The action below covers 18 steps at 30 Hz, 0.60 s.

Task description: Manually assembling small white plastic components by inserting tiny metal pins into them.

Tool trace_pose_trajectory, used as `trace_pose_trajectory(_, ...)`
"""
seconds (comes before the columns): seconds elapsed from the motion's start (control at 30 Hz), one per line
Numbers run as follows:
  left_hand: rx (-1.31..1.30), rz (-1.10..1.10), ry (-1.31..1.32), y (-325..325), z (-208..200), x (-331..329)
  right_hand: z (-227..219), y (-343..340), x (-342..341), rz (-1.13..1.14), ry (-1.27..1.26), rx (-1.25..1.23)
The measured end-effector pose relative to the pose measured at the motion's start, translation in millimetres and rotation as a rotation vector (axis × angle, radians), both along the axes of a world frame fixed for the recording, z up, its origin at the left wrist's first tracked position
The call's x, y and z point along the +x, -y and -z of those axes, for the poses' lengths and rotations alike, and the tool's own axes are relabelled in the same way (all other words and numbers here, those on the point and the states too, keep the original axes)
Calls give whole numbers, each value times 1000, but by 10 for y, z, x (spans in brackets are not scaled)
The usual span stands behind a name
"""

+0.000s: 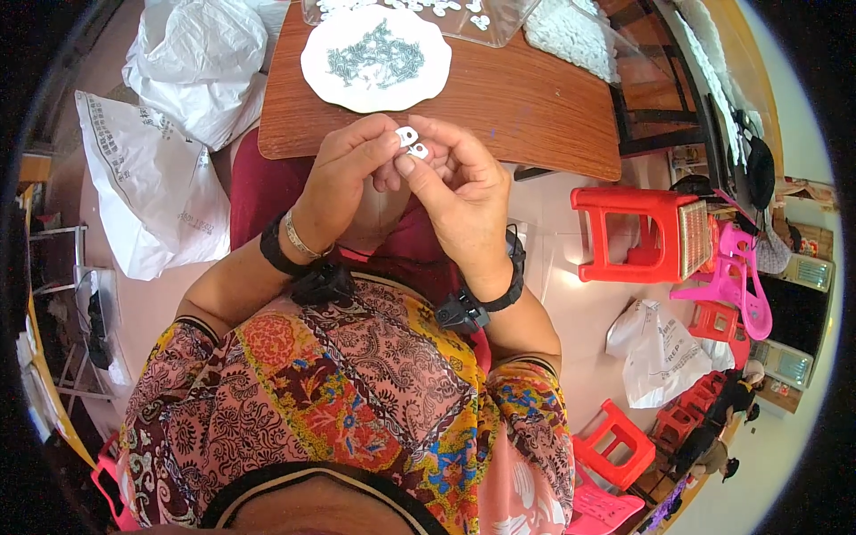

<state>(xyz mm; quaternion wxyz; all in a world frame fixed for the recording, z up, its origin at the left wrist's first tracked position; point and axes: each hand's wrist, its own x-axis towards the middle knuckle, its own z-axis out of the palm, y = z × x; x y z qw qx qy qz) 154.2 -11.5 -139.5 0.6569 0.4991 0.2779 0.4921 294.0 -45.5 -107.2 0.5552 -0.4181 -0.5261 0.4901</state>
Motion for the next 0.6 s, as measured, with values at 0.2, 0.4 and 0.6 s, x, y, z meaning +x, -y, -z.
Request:
trace_pose_trajectory(0.2, 26, 74, -84, 3, -12, -53, 35, 21, 45, 37, 136, 39)
trace_pose_trajectory(0.4, -3, 102, -55, -6, -27, -59, 53, -17, 127, 58, 319, 109)
trace_pose_trajectory(0.6, -69, 96, 54, -18, 12, -27, 23, -1, 77, 77, 326, 141)
